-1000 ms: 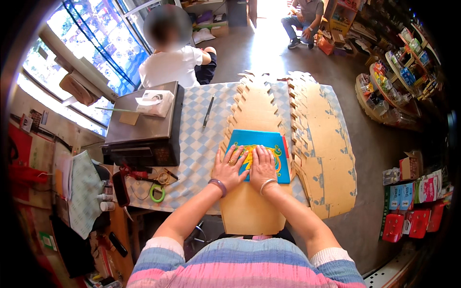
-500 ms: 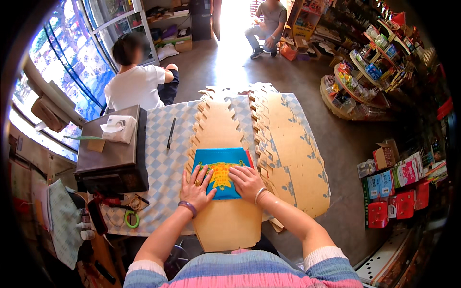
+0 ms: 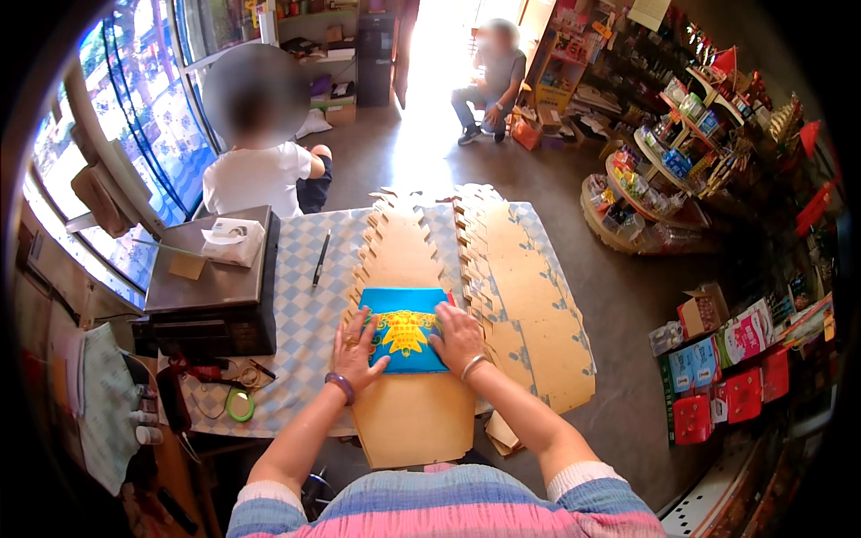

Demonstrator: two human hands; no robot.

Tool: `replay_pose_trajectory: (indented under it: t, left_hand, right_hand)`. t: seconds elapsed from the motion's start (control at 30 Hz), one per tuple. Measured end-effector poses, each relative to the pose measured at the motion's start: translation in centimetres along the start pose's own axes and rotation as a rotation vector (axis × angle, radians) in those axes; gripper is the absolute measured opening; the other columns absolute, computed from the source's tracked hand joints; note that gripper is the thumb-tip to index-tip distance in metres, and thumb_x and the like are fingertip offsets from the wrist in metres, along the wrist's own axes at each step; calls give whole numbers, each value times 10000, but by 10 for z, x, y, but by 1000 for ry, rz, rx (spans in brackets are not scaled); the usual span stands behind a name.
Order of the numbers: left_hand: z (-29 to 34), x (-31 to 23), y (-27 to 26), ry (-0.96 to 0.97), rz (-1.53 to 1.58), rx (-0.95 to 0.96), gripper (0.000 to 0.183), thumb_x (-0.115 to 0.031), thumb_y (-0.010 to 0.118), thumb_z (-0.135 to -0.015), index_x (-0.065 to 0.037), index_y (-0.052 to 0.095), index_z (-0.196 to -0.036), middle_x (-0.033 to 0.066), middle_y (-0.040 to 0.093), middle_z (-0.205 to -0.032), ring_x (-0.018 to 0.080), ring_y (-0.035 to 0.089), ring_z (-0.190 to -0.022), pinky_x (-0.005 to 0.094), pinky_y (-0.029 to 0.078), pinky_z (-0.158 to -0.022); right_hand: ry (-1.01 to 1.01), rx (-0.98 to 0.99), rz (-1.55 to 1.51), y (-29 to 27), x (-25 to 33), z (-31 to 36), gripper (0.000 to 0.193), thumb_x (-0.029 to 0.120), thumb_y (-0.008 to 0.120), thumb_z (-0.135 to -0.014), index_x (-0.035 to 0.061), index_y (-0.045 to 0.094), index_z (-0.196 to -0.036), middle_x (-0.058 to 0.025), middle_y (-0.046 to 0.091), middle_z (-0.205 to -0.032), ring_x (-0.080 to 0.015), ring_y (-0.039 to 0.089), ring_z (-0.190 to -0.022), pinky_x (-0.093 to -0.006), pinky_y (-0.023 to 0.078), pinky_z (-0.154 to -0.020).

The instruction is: The person assembles paper products by folding and joining cardboard components at a table.

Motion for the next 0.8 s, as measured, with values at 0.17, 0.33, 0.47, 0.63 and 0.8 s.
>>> replay_pose_trajectory:
  t: [0.17, 0.33, 0.47, 0.63, 0.8]
  left_hand:
    - [28, 39, -13, -211, 467, -342, 921, -39, 621, -656, -48, 225, -1487, 215, 361, -1426, 309, 418, -1281, 391, 338, -1076]
    - [39, 43, -9, -465, 607, -276, 699, -30, 610, -672, -57, 469, -1356, 99, 672, -942, 258, 635, -909, 397, 453, -884]
    - [49, 50, -16, -497, 544, -281, 462, -35, 595, -689, -84, 633, -1147, 72, 683, -849, 244, 646, -822, 389, 461, -830]
    - [50, 45, -9, -501, 689, -340, 296, -2, 560, -712, -64, 686, -972, 101, 697, -853, 237, 669, -740, 349, 535, -688]
    - [59, 34, -24, -672, 923, -491, 225, 35, 574, -780, -21, 669, -976, 89, 701, -828, 131, 653, -732, 291, 519, -670]
  right_hand:
    - [433, -2, 48, -6, -35, 25, 649, 366, 708, -795, -10, 481, -1274, -170, 560, -1174, -336, 505, -1111, -414, 389, -986]
    - [868, 114, -547, 3, -76, 41, 364, 292, 719, -781, 23, 641, -1013, -177, 625, -1037, -324, 547, -1059, -400, 449, -919]
    - [271, 3, 96, -23, -52, 17, 204, 181, 673, -781, 44, 655, -930, -143, 669, -902, -326, 635, -841, -411, 515, -743]
    - [603, 274, -511, -6, -68, 39, 93, 96, 633, -807, 33, 646, -874, -120, 650, -745, -219, 628, -675, -325, 500, -625]
    - [361, -115, -467, -74, -30, -31, 62, 4, 655, -778, 38, 623, -819, -73, 625, -719, -197, 606, -668, -320, 469, -607]
Point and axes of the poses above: each hand's wrist, its own z-axis away from the middle knuckle, its own y-axis out of the palm, x = y × z, the point moved 6 cm from there along -z, towards the middle knuckle
